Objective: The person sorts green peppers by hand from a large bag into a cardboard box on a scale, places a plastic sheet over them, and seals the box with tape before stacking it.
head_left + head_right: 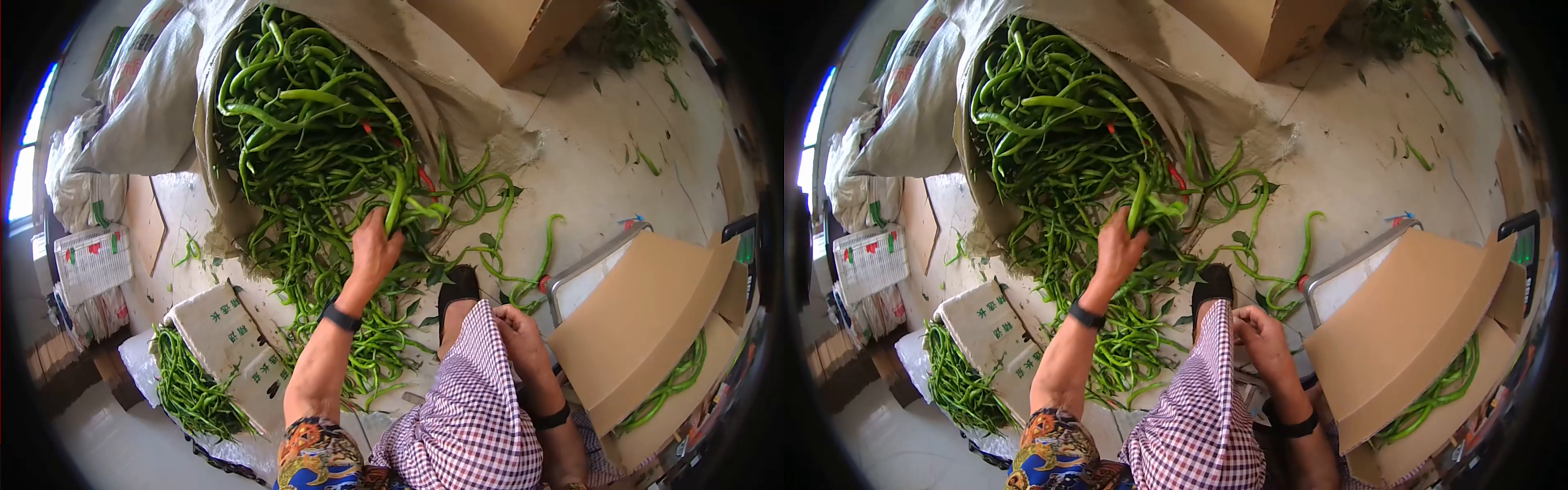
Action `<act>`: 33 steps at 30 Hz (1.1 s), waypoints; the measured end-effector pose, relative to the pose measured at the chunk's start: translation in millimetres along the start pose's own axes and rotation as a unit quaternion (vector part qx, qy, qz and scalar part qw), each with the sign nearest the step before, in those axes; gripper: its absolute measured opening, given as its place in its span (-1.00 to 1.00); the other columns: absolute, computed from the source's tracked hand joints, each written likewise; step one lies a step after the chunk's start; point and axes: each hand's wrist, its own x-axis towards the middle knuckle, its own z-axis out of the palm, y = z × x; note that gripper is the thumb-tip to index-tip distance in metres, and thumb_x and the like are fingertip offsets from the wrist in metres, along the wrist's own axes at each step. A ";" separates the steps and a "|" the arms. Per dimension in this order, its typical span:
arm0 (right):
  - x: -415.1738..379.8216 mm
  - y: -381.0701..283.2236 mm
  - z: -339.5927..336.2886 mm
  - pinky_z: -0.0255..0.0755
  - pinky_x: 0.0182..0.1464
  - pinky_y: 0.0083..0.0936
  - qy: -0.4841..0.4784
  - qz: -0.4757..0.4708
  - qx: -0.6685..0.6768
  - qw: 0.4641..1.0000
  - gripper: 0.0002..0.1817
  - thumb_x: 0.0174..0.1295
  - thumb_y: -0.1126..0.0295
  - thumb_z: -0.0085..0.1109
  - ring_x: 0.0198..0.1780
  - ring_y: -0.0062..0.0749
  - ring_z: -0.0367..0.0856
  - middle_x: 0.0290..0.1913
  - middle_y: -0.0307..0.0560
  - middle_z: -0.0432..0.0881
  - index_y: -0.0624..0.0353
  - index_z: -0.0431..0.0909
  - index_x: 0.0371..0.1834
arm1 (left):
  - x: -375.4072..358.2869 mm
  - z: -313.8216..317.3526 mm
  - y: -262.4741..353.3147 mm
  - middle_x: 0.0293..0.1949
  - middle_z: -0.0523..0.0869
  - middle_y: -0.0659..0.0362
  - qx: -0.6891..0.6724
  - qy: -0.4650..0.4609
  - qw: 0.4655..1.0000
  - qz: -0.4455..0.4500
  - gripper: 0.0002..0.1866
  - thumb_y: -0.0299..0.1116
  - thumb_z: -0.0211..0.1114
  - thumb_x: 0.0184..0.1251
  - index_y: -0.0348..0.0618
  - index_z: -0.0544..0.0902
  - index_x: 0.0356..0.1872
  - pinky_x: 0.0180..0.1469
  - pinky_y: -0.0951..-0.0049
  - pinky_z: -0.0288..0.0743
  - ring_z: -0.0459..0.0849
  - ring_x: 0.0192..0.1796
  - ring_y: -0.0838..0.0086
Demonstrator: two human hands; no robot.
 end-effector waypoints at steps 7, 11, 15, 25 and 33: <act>1.8 -21.1 -0.9 0.52 -0.11 -0.59 0.017 -0.093 -0.029 0.995 -0.78 0.39 0.37 0.10 -0.19 -0.59 0.62 -0.21 -0.20 0.68 0.31 0.60 -0.08 | -21.3 -66.3 43.0 -0.21 0.72 0.27 -0.346 -0.150 0.912 -0.159 -0.72 -0.46 0.32 0.33 -0.34 0.62 0.02 -0.12 0.53 0.47 0.59 -0.19 0.63; -12.9 -52.4 8.9 0.52 -0.06 -0.56 0.046 -0.184 -0.075 0.979 -0.78 0.38 0.38 0.13 -0.15 -0.59 0.63 -0.18 -0.17 0.71 0.33 0.60 -0.08 | -23.2 -91.2 64.1 -0.19 0.71 0.25 -0.374 -0.041 0.924 -0.060 -0.70 -0.45 0.31 0.35 -0.29 0.62 0.07 -0.10 0.52 0.55 0.65 -0.16 0.58; -31.5 -66.7 26.5 0.51 0.03 -0.53 0.032 -0.222 -0.077 0.972 -0.77 0.36 0.39 0.16 -0.07 -0.54 0.65 -0.13 -0.10 0.72 0.31 0.62 -0.04 | -7.6 -110.7 78.3 -0.37 0.69 0.13 -0.076 -0.065 0.995 0.021 -0.77 -0.48 0.29 0.33 -0.28 0.58 -0.03 -0.29 0.46 0.46 0.58 -0.37 0.53; -87.7 -161.8 72.6 0.30 0.27 -0.53 -0.087 -0.364 0.226 0.900 -0.39 0.31 0.22 0.31 0.26 -0.47 0.40 0.14 -0.16 0.48 0.28 0.34 0.32 | -27.3 -133.9 254.4 -0.07 0.55 -0.12 0.030 -0.062 0.946 0.318 -0.37 -0.52 0.35 0.00 -0.28 0.43 0.20 -0.01 0.12 0.50 0.57 -0.04 -0.06; -132.8 -154.2 24.3 0.50 0.17 -0.30 -0.214 -0.316 0.419 0.824 -0.54 0.31 0.47 0.08 0.11 -0.24 0.61 0.18 0.12 0.58 0.22 0.35 0.29 | -71.4 -212.2 317.9 0.05 0.64 0.11 -0.320 -0.233 0.913 0.100 -0.60 -0.51 0.24 0.31 -0.33 0.56 0.18 0.20 0.41 0.43 0.59 0.15 0.44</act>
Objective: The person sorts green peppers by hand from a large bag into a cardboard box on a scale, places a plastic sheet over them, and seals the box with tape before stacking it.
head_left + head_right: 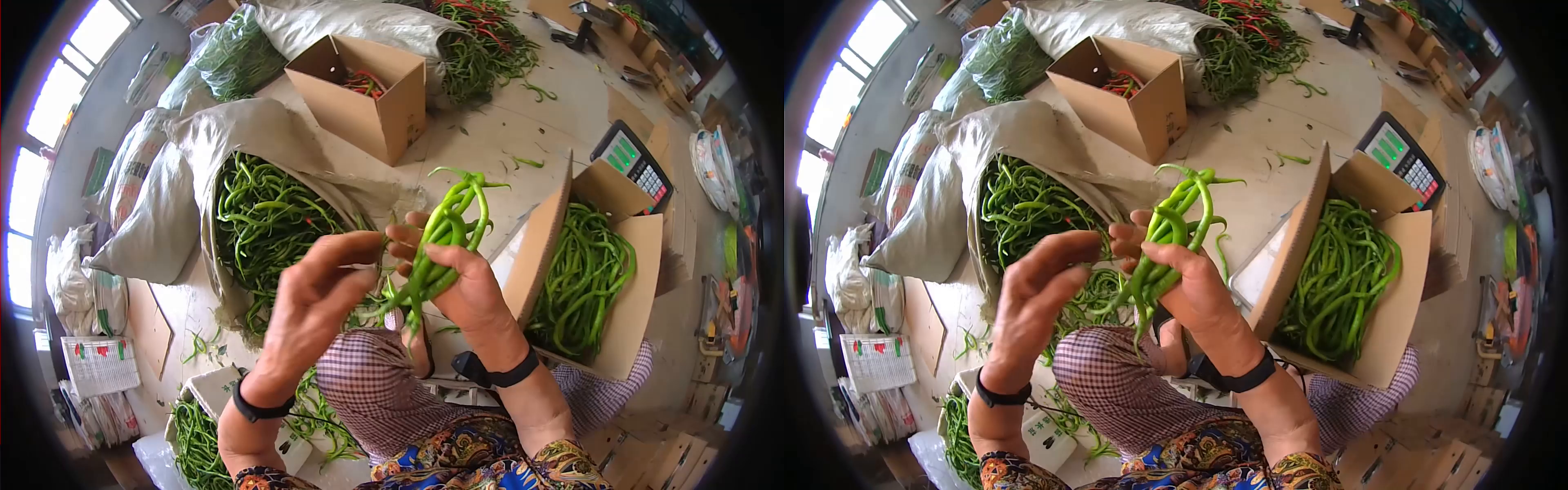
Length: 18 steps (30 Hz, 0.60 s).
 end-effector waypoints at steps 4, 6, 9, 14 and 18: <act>-36.7 -20.0 1.3 0.49 0.18 -0.28 -0.058 0.015 0.031 0.998 -0.40 0.18 0.50 0.07 0.07 -0.23 0.60 0.14 0.19 0.57 0.29 0.27 0.36 | -29.3 4.8 -1.2 -0.01 0.67 0.16 -0.081 0.068 0.994 -0.037 -0.65 -0.41 0.23 0.37 -0.31 0.58 0.14 0.13 0.48 0.43 0.59 0.05 0.49; -53.1 -28.6 1.7 0.48 0.19 -0.27 -0.071 0.013 0.034 0.997 -0.37 0.16 0.50 0.07 0.10 -0.21 0.60 0.17 0.22 0.56 0.30 0.25 0.38 | -42.2 16.4 -6.5 -0.01 0.67 0.15 -0.095 0.050 0.993 -0.058 -0.66 -0.40 0.24 0.37 -0.31 0.58 0.12 0.11 0.48 0.45 0.60 0.05 0.49; -79.5 -32.2 7.0 0.40 0.32 -0.24 -0.068 0.021 0.040 0.997 -0.32 0.11 0.47 0.08 0.25 -0.13 0.53 0.25 0.24 0.51 0.34 0.27 0.39 | -60.1 49.3 -12.7 0.02 0.67 0.14 -0.077 -0.024 0.991 -0.107 -0.69 -0.43 0.21 0.42 -0.33 0.57 0.12 0.12 0.46 0.47 0.60 0.06 0.52; -111.7 -22.7 2.2 0.09 0.53 -0.21 -0.046 0.043 -0.050 0.997 -0.26 0.01 0.38 0.09 0.42 -0.12 0.35 0.38 0.18 0.41 0.41 0.35 0.37 | -61.0 99.6 -30.4 -0.20 0.64 0.27 0.084 -0.024 0.995 0.041 -0.76 -0.49 0.23 0.42 -0.33 0.58 0.05 -0.11 0.59 0.47 0.58 -0.16 0.64; -133.1 -23.7 -5.7 0.27 0.42 -0.27 -0.025 0.049 -0.025 0.998 -0.40 0.12 0.49 0.06 0.32 -0.24 0.47 0.29 0.07 0.52 0.37 0.40 0.33 | -63.6 115.3 -26.2 -0.29 0.63 0.31 -0.071 -0.049 0.993 -0.080 -0.79 -0.45 0.30 0.38 -0.25 0.65 -0.01 -0.26 0.62 0.41 0.51 -0.32 0.69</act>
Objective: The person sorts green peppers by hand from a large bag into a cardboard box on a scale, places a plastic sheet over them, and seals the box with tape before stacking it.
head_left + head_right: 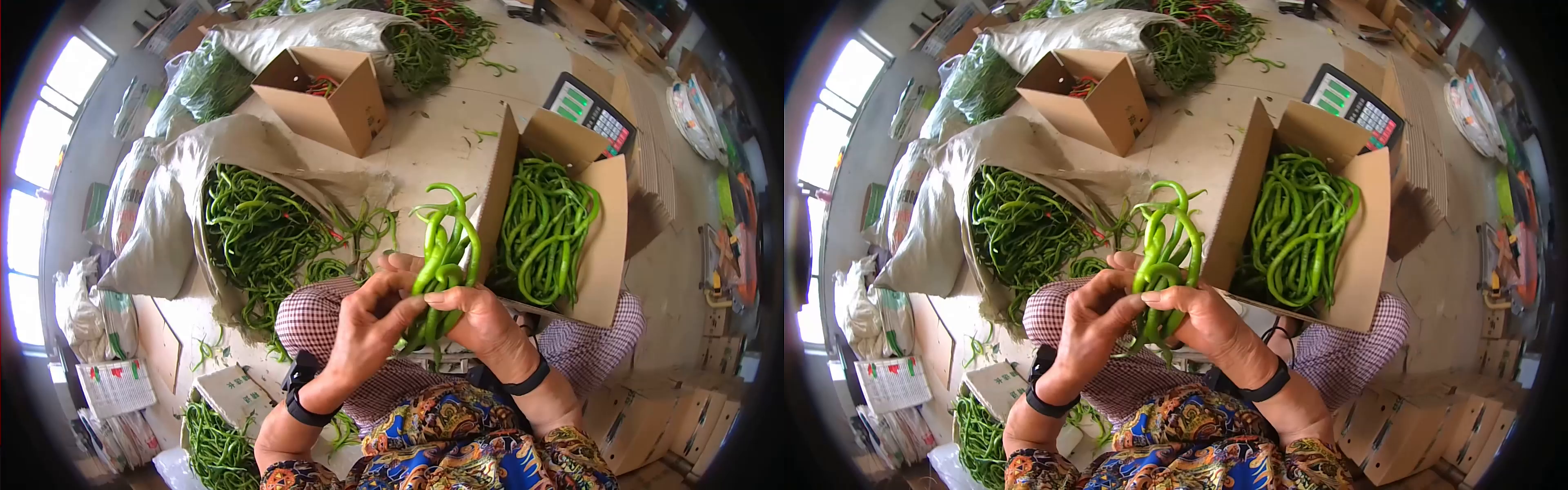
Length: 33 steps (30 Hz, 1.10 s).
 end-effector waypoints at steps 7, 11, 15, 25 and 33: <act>-46.3 -18.8 -7.4 0.55 0.13 -0.37 0.095 -0.037 0.016 0.995 -0.59 0.31 0.45 0.10 0.07 -0.30 0.65 0.11 0.05 0.65 0.34 0.47 0.22 | -0.2 21.5 3.1 -0.22 0.65 0.27 -0.118 -0.004 0.993 0.013 -0.79 -0.34 0.22 0.47 -0.23 0.61 -0.02 -0.20 0.63 0.40 0.51 -0.28 0.65; -65.7 -23.8 -13.2 0.55 0.06 -0.39 0.116 -0.094 -0.046 0.988 -0.52 0.32 0.44 0.19 -0.06 -0.39 0.65 -0.03 -0.02 0.67 0.32 0.40 0.29 | 12.0 27.2 3.6 -0.14 0.65 0.26 -0.272 0.082 0.959 0.014 -0.79 -0.35 0.19 0.49 -0.18 0.58 0.03 -0.02 0.52 0.46 0.58 -0.10 0.55; -87.3 -31.6 -9.7 0.50 -0.06 -0.61 0.097 -0.059 -0.170 0.979 -0.39 0.32 0.32 0.29 -0.18 -0.54 0.62 -0.18 -0.16 0.68 0.32 0.31 0.37 | 31.0 20.7 -1.0 -0.25 0.64 0.27 -0.289 0.064 0.955 0.028 -0.75 -0.34 0.16 0.52 -0.26 0.59 0.06 -0.18 0.62 0.45 0.56 -0.26 0.64; -131.9 -52.6 -18.9 0.56 -0.18 -0.55 0.155 -0.138 -0.122 0.971 -0.28 0.26 0.41 0.26 -0.28 -0.50 0.61 -0.09 -0.03 0.62 0.31 0.20 0.47 | 84.0 65.4 23.9 -0.23 0.61 0.25 -0.176 -0.096 0.978 -0.059 -0.63 -0.34 0.11 0.52 -0.36 0.51 0.22 -0.06 0.61 0.44 0.56 -0.17 0.60; -156.0 -77.4 -47.6 0.49 -0.24 -0.50 0.184 -0.212 -0.018 0.960 -0.36 0.29 0.37 0.23 -0.30 -0.46 0.62 -0.12 0.02 0.64 0.33 0.27 0.41 | 110.7 94.4 13.8 -0.22 0.55 0.25 -0.276 -0.210 0.929 -0.131 -0.47 -0.27 0.17 0.47 -0.31 0.36 0.36 -0.18 0.54 0.39 0.49 -0.22 0.59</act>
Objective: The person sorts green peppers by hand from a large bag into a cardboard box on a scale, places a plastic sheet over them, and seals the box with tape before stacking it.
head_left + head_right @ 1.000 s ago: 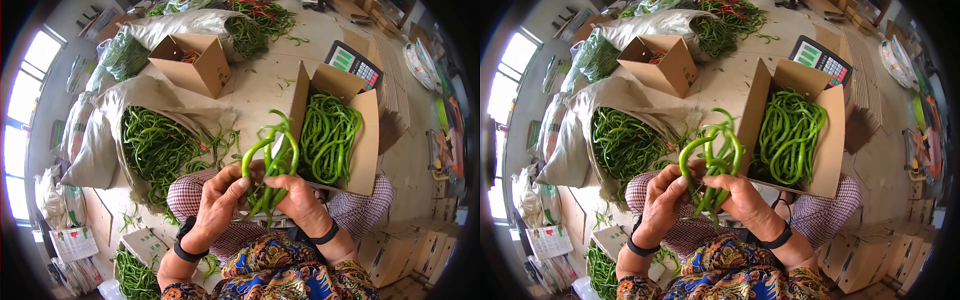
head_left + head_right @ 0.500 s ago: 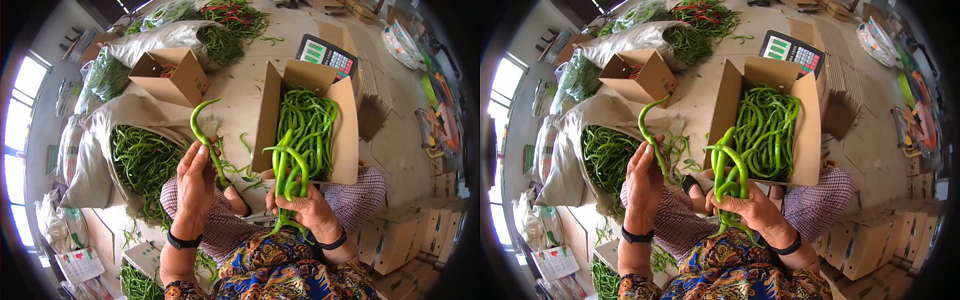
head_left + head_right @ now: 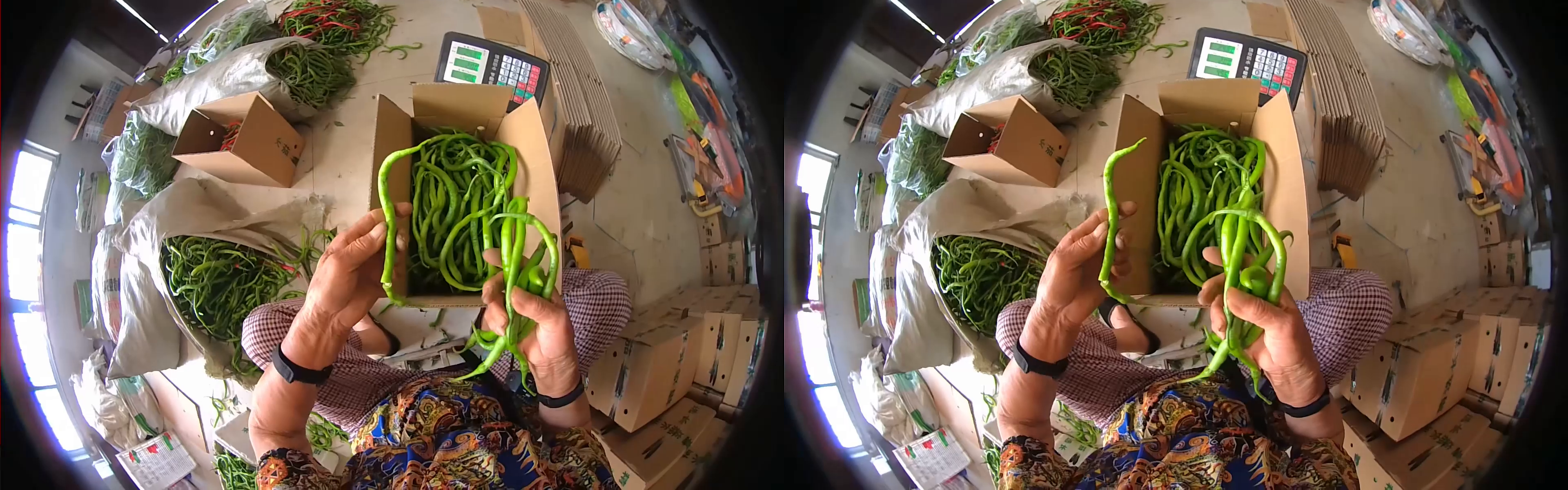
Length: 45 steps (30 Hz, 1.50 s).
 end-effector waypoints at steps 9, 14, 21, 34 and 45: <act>6.0 3.5 -2.4 0.52 -0.26 -0.51 -0.020 0.022 -0.014 0.999 -0.33 0.26 0.42 0.26 -0.29 -0.45 0.60 -0.10 0.05 0.61 0.34 0.25 0.42 | -54.0 8.9 -12.9 -0.22 0.61 0.21 0.065 0.013 0.997 -0.030 -0.63 -0.28 0.16 0.50 -0.25 0.49 0.20 -0.19 0.56 0.47 0.57 -0.20 0.54; 9.3 9.7 -0.9 0.51 -0.28 -0.54 0.026 0.011 -0.107 0.994 -0.35 0.21 0.39 0.33 -0.32 -0.46 0.60 -0.11 0.09 0.63 0.31 0.30 0.35 | -98.9 -9.1 -26.5 -0.18 0.68 0.16 0.297 0.017 0.954 -0.043 -0.70 -0.41 0.16 0.49 -0.33 0.52 0.14 -0.08 0.45 0.53 0.62 -0.14 0.51; 6.1 21.6 19.7 0.54 -0.04 -0.64 -0.019 0.018 -0.298 0.954 -0.44 0.22 0.47 0.38 -0.12 -0.62 0.60 -0.08 -0.16 0.65 0.30 0.39 0.27 | -81.0 30.7 -20.8 -0.32 0.69 0.16 0.427 0.139 0.890 0.079 -0.67 -0.45 0.30 0.35 -0.37 0.59 0.09 -0.14 0.52 0.59 0.67 -0.26 0.54; -8.3 3.6 6.9 0.61 0.00 -0.41 0.011 -0.034 0.012 0.999 -0.61 0.39 0.35 0.12 0.00 -0.19 0.69 0.03 0.15 0.70 0.29 0.44 0.21 | -4.1 33.9 -37.8 -0.15 0.70 0.17 0.189 0.129 0.973 0.019 -0.70 -0.37 0.16 0.42 -0.31 0.60 0.07 0.00 0.47 0.56 0.66 -0.15 0.54; -4.9 -34.1 -20.9 0.50 -0.30 -0.37 0.045 -0.009 0.133 0.990 -0.60 0.41 0.23 0.16 -0.24 -0.25 0.57 -0.40 -0.11 0.57 0.29 0.44 0.15 | 20.8 9.5 -22.0 -0.20 0.62 0.20 0.045 0.034 0.998 0.001 -0.64 -0.34 0.15 0.38 -0.30 0.58 0.11 -0.08 0.53 0.47 0.55 -0.20 0.55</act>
